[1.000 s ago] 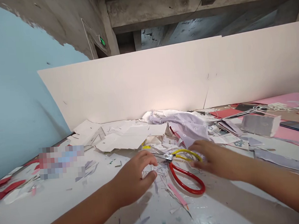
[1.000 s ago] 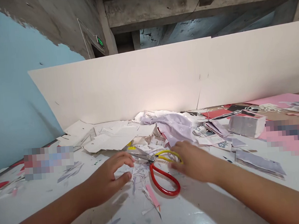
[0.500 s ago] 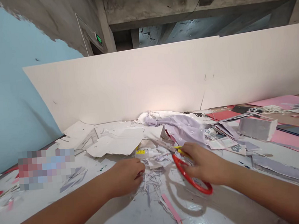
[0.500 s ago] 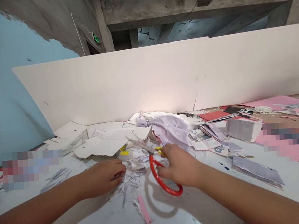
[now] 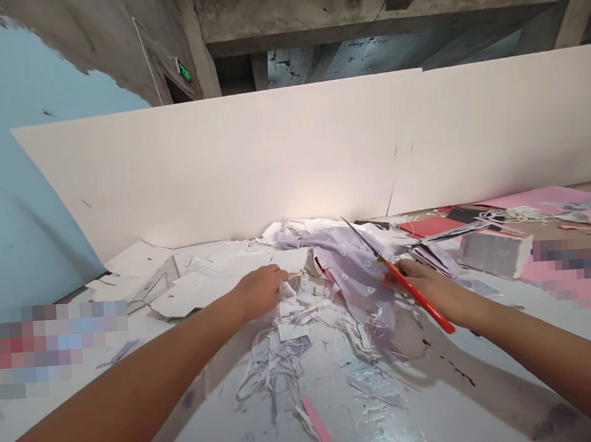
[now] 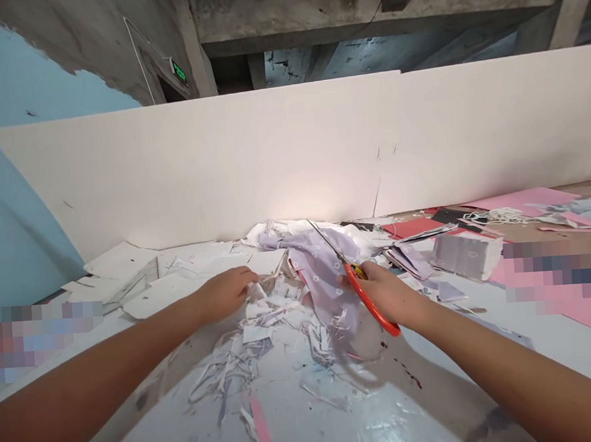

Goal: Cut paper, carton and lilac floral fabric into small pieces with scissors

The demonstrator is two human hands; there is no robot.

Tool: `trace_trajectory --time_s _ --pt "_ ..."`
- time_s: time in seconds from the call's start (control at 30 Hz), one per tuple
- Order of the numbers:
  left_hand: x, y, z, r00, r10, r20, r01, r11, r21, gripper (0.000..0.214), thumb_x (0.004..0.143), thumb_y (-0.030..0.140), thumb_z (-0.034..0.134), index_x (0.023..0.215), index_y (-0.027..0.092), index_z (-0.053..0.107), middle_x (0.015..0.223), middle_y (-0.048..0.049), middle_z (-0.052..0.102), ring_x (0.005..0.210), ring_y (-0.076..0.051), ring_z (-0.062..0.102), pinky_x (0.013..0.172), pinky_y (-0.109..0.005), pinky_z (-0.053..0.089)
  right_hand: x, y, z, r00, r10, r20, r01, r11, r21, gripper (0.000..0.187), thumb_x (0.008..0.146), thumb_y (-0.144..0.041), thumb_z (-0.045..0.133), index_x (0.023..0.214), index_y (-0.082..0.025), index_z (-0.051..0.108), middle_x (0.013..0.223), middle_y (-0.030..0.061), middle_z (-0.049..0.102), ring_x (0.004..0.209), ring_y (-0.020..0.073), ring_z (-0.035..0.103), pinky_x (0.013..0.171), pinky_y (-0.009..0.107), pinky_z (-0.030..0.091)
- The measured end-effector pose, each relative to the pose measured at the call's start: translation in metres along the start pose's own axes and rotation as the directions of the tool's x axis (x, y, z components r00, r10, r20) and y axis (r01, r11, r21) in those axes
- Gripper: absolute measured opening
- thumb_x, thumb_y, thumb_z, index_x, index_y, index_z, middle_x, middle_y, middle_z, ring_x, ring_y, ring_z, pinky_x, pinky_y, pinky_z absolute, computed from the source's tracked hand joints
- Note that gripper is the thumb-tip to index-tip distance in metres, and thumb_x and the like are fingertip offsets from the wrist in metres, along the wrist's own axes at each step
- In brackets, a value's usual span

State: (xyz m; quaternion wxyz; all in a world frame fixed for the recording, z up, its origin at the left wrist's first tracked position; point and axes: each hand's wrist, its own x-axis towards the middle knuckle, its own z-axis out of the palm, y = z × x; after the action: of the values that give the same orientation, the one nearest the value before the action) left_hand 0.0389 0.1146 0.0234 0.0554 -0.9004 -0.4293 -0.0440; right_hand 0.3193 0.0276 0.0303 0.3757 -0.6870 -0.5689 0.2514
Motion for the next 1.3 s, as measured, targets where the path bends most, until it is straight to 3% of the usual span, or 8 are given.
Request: trace_trajectory --time_s 0.2,0.4,0.7,0.8,1.0,1.1,1.2,1.3 --pt "0.017 -0.042 0.007 0.998 -0.061 -0.002 0.060 0.967 0.248 0.035 0.076 0.016 0.046 0.107 0.029 0.056 0.119 -0.0049 0.054 0.111 -0.022 0.046 0.085 -0.035 0.040 0.010 0.024 0.006 0.996 0.043 0.076 -0.036 0.996 -0.085 0.028 0.067 -0.044 0.059 0.069 -0.020 0.045 0.061 -0.0026 0.050 0.055 0.0135 0.045 0.049 0.025 0.034" --pt "0.039 -0.044 0.005 0.985 -0.149 -0.083 0.168 0.934 0.316 0.028 0.074 0.008 0.041 0.093 0.019 0.058 0.098 -0.0129 0.057 0.096 -0.028 0.052 0.077 -0.043 0.041 0.005 0.026 0.004 1.000 0.021 0.009 -0.019 0.983 -0.182 0.034 0.071 -0.054 0.052 0.075 -0.020 0.045 0.069 0.0008 0.056 0.060 0.0165 0.051 0.051 0.027 0.037" --pt "0.055 0.077 0.003 0.981 0.175 -0.084 -0.168 0.982 0.089 0.018 0.078 0.024 0.040 0.089 0.022 0.055 0.088 -0.0044 0.061 0.082 -0.020 0.057 0.070 -0.032 0.043 0.019 0.030 -0.006 0.997 0.038 -0.072 -0.045 0.994 -0.100 0.032 0.068 -0.049 0.057 0.070 -0.020 0.043 0.063 -0.0016 0.051 0.057 0.0142 0.048 0.050 0.026 0.036" --pt "0.064 0.106 0.012 0.998 -0.050 -0.027 0.045 0.987 -0.152 0.034 0.080 0.047 0.037 0.092 0.020 0.053 0.083 -0.0071 0.063 0.078 -0.025 0.060 0.065 -0.035 0.044 0.022 0.028 -0.002 0.996 0.028 0.083 -0.040 0.989 0.144 0.030 0.064 -0.042 0.063 0.071 -0.019 0.044 0.060 -0.0045 0.045 0.053 0.0107 0.045 0.047 0.023 0.033" --pt "0.061 0.100 0.017 0.973 -0.230 0.023 0.225 0.915 -0.334 0.043 0.074 0.055 0.043 0.097 0.019 0.049 0.094 -0.0115 0.062 0.086 -0.030 0.060 0.069 -0.040 0.045 0.018 0.012 0.006 0.960 -0.034 0.280 -0.103 0.881 0.461 0.026 0.061 -0.032 0.069 0.077 -0.019 0.052 0.060 -0.0058 0.045 0.048 0.0069 0.037 0.044 0.020 0.028" --pt "0.047 0.107 0.021 0.980 -0.173 -0.099 0.104 0.866 -0.489 0.049 0.074 0.053 0.049 0.109 0.019 0.043 0.113 -0.0141 0.051 0.106 -0.029 0.050 0.084 -0.042 0.042 0.013 0.003 0.004 0.939 -0.112 0.326 -0.104 0.810 0.578 0.022 0.062 -0.031 0.068 0.072 -0.019 0.051 0.055 -0.0058 0.043 0.048 0.0073 0.038 0.044 0.020 0.029" --pt "0.038 0.122 0.019 0.967 -0.119 -0.227 -0.050 0.780 -0.623 0.095 0.058 0.057 0.066 0.131 0.020 0.017 0.133 -0.0178 0.028 0.126 -0.031 0.027 0.096 -0.043 0.036 0.011 -0.013 0.000 0.906 -0.259 0.335 -0.073 0.684 0.726 0.021 0.069 -0.032 0.062 0.064 -0.019 0.047 0.054 -0.0048 0.044 0.049 0.0078 0.040 0.047 0.021 0.032" --pt "0.043 0.123 -0.001 0.923 -0.237 -0.303 -0.034 0.735 -0.677 0.097 0.061 0.049 0.067 0.133 0.020 0.009 0.138 -0.0185 0.020 0.126 -0.030 0.028 0.097 -0.042 0.037 0.016 -0.037 -0.004 0.874 -0.322 0.364 -0.104 0.608 0.787 0.013 0.070 -0.026 0.060 0.067 -0.018 0.050 0.057 -0.0035 0.045 0.051 0.0081 0.041 0.047 0.020 0.032"
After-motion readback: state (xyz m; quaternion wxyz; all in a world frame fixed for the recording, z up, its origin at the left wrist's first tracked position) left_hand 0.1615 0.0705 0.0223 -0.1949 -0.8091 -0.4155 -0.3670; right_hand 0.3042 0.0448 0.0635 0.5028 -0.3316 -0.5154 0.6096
